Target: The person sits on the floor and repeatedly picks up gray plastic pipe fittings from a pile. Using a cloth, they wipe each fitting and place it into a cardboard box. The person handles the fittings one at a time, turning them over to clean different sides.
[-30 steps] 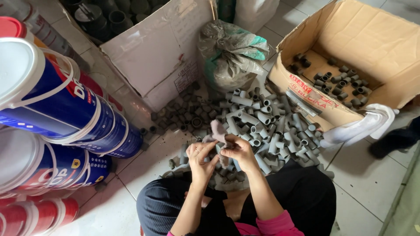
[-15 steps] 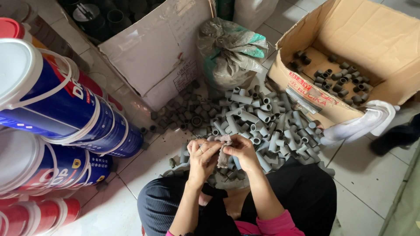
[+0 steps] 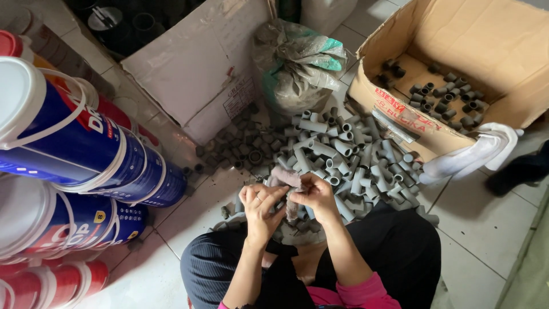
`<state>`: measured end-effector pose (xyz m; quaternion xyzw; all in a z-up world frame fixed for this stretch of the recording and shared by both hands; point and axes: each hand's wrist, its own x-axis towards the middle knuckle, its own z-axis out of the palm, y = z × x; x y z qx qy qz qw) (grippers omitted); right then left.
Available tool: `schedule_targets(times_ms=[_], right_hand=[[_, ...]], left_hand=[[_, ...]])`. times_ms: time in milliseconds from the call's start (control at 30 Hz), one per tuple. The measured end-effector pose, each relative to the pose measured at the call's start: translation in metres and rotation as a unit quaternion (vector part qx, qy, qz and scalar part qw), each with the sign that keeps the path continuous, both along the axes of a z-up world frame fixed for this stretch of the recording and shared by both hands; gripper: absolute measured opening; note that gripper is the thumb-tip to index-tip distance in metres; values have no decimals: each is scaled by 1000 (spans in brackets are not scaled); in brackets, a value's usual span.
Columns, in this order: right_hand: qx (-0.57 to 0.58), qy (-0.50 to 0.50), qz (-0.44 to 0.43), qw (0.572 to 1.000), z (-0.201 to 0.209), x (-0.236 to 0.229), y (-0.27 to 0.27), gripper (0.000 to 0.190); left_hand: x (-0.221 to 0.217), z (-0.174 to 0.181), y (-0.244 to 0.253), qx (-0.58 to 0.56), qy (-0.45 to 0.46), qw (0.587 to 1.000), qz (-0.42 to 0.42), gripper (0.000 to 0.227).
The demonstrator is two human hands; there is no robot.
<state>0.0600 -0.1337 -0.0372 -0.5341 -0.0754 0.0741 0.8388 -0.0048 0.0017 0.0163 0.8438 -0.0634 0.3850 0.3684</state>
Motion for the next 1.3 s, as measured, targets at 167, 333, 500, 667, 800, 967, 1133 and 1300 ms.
schedule_targets(times_ms=[167,333,500,667,800,967,1133,1300], right_hand=[[-25,-19,-33,999,16,-1,2,16],[-18,-26,-26,999,5,0,-4,22],[-41,-30,46,998,24,3,-10,48],[-78,-26,9,997,36,-3,-10,17],[-80,-1,53,995,52,-4,-15,34],[-13,-6,42,999,15,2,-10,43],[-26,18,5,999,43,-9,-2,43],[-46,11,-59,997,14,0,-4,33]], left_hand=[[3,2,-7,-26,15,1000,-8,35],[1,-10,-10,-90,20,996,18,36],[1,-4,-9,-22,-20,1000,10,33],[3,5,-13,-13,-33,999,-6,29],[2,7,-10,20,-37,999,-1,28],[3,6,-17,0,-22,1000,-12,35],[4,-15,-14,-34,-11,999,18,47],[2,-12,-16,-26,-7,1000,6,32]])
